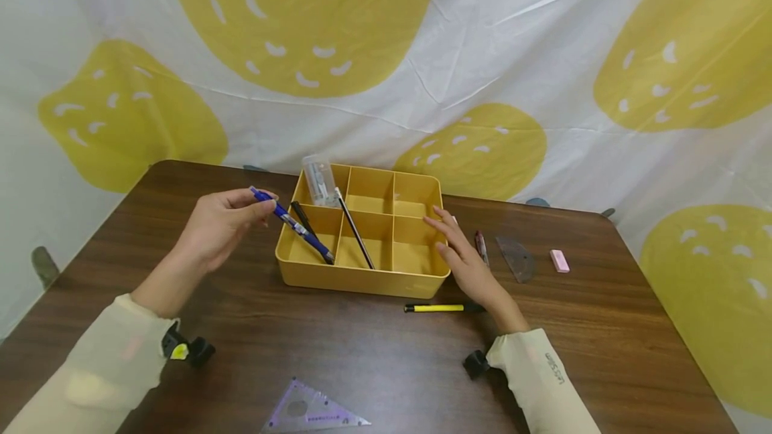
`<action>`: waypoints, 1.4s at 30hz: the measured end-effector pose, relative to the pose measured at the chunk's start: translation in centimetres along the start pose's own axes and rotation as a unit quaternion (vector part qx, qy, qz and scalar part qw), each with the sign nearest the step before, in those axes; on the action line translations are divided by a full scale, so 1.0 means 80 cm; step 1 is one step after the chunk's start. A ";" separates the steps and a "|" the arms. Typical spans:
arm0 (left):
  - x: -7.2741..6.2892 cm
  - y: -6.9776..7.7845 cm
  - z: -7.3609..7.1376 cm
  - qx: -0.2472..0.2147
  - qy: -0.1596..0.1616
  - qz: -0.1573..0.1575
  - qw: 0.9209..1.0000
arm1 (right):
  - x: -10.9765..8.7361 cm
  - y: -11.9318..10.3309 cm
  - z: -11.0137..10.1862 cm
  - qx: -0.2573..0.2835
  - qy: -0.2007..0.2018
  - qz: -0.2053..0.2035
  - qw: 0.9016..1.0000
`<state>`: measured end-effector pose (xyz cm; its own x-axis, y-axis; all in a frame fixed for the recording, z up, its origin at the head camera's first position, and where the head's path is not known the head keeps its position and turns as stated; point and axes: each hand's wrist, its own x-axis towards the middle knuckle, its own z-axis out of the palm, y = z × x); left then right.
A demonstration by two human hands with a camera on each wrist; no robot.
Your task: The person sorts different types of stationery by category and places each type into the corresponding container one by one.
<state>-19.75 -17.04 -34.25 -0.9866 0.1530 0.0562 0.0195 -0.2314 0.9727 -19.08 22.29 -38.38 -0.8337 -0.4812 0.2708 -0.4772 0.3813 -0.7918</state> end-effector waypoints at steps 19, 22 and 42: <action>0.012 -0.013 -0.011 0.020 0.011 -0.007 1.000 | -0.001 -0.001 -0.001 0.004 -0.005 0.003 1.000; 0.013 -0.014 -0.011 0.033 0.016 -0.009 0.999 | -0.001 -0.001 -0.001 0.005 -0.004 0.004 1.000; 0.014 -0.026 -0.012 0.133 0.014 0.020 0.991 | 0.000 0.036 0.001 -0.012 0.001 -0.002 1.000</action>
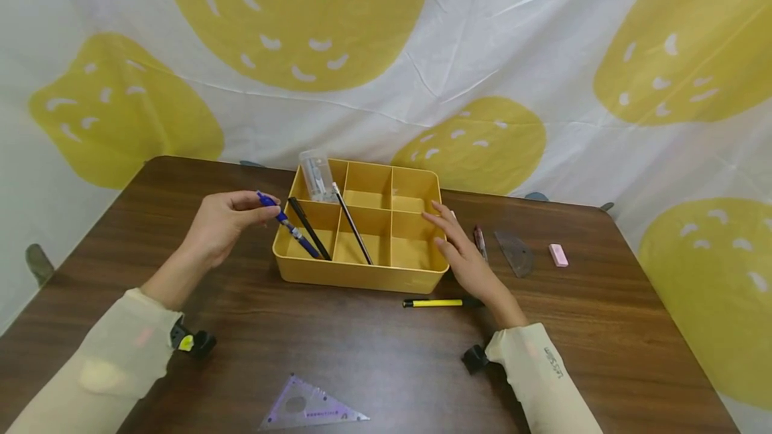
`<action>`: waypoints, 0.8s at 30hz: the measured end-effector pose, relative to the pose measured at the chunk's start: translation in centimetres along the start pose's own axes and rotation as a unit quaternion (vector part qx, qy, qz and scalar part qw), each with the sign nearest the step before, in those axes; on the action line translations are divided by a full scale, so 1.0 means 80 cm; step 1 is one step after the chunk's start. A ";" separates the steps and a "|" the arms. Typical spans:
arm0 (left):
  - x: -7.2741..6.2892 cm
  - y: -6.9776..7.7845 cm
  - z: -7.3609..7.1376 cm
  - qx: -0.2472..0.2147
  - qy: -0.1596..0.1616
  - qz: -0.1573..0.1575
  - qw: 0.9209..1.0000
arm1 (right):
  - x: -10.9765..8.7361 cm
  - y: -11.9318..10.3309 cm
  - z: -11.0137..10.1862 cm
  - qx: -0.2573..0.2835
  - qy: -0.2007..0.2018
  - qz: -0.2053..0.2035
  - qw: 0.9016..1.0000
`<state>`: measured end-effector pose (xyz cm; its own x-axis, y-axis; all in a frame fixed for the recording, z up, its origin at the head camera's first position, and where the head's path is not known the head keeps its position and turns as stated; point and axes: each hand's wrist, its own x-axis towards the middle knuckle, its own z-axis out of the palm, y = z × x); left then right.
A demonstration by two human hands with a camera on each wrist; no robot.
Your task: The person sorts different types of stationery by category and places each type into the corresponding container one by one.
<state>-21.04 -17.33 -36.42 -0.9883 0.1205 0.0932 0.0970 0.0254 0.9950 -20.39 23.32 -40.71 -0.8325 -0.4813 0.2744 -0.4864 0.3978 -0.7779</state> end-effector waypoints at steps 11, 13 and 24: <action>-0.003 -0.004 0.006 0.040 -0.005 -0.021 0.999 | -0.001 -0.015 -0.001 0.014 -0.005 -0.001 1.000; -0.003 -0.005 0.007 0.046 -0.007 -0.019 0.999 | -0.002 -0.027 -0.002 0.018 -0.006 0.001 1.000; -0.004 -0.011 0.009 0.037 -0.011 -0.023 0.999 | -0.002 -0.040 -0.003 0.008 -0.007 0.009 1.000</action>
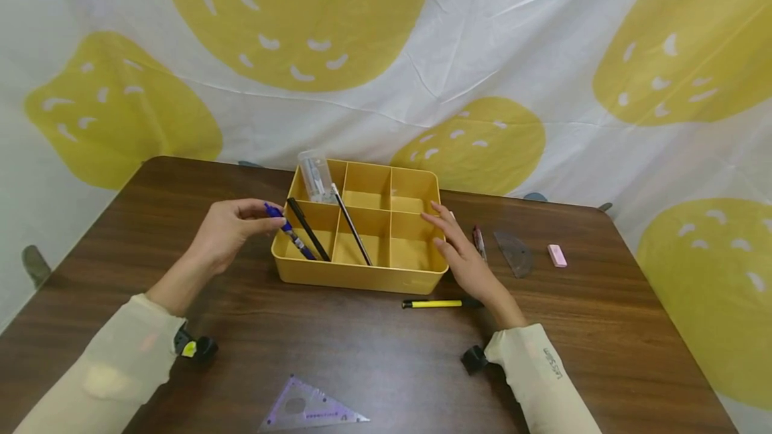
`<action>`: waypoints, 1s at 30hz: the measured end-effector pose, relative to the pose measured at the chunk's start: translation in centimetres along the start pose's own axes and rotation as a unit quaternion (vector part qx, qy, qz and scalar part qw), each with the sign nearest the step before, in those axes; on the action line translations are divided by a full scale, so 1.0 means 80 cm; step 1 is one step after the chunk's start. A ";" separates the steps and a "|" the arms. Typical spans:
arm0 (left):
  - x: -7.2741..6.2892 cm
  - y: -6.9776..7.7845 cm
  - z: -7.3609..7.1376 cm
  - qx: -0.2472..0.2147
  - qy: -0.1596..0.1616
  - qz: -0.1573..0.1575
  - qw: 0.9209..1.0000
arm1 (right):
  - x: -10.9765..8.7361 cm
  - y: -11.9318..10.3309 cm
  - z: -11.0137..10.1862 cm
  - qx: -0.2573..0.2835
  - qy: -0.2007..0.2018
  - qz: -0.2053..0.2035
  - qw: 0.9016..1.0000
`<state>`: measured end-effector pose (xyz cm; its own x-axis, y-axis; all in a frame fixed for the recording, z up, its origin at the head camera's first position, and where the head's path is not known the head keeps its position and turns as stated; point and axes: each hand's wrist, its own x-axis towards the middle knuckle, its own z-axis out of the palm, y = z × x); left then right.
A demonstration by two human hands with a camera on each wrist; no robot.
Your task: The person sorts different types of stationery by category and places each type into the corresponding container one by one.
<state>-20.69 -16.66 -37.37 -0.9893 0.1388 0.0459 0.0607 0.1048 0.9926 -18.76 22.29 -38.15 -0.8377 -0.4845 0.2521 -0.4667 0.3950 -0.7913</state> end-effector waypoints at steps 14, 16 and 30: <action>-0.003 -0.005 0.009 0.073 0.003 0.023 0.997 | 0.000 -0.002 0.001 -0.002 -0.001 0.004 1.000; -0.003 -0.005 0.009 0.095 0.011 0.040 0.995 | 0.000 -0.002 0.001 0.000 0.000 0.001 1.000; 0.001 -0.009 0.020 0.183 0.061 0.085 0.977 | 0.000 0.000 0.001 0.001 0.000 -0.001 1.000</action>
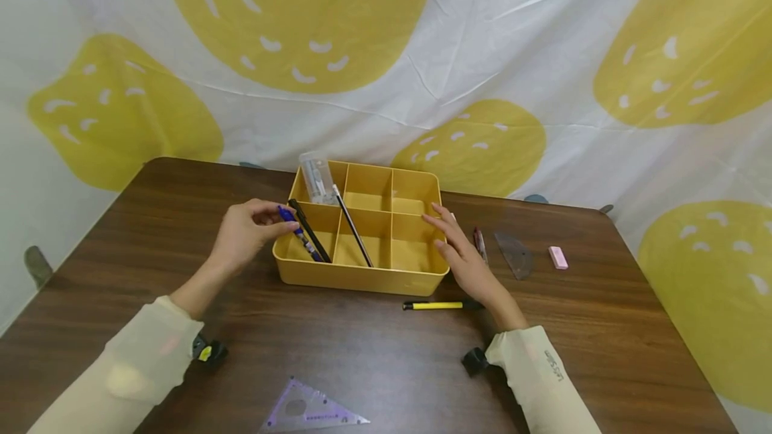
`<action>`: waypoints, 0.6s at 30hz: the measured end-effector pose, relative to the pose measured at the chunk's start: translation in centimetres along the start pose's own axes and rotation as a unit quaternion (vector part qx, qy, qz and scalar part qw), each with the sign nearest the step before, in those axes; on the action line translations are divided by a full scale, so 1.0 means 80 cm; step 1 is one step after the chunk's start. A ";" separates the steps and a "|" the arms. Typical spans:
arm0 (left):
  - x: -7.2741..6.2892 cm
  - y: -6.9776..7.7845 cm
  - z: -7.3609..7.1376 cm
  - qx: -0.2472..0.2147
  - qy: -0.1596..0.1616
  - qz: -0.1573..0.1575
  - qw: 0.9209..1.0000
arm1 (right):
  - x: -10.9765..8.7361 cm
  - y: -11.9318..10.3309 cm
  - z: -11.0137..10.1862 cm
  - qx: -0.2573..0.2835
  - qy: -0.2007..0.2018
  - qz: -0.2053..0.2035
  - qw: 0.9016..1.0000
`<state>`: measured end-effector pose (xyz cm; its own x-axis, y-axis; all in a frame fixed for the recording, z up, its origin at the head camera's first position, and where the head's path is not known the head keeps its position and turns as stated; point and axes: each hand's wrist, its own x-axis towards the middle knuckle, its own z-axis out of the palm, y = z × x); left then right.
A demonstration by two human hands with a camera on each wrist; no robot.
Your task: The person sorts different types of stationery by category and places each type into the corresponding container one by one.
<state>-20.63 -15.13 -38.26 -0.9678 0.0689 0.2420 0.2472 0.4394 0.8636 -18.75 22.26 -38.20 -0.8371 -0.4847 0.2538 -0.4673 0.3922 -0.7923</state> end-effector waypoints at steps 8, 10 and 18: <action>0.002 0.001 0.008 0.044 0.033 0.004 0.998 | 0.000 0.001 0.000 0.001 -0.003 0.001 1.000; 0.002 0.001 0.009 0.056 0.045 0.008 0.997 | 0.000 0.000 0.000 0.002 -0.004 0.000 1.000; -0.002 0.004 0.018 0.114 0.124 0.070 0.983 | -0.001 -0.002 -0.001 0.000 0.000 -0.003 1.000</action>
<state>-20.49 -13.68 -38.65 -0.8774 -0.0645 0.4755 0.3328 0.6321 0.6998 -18.65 22.26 -38.06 -0.8337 -0.4878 0.2587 -0.4732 0.3897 -0.7901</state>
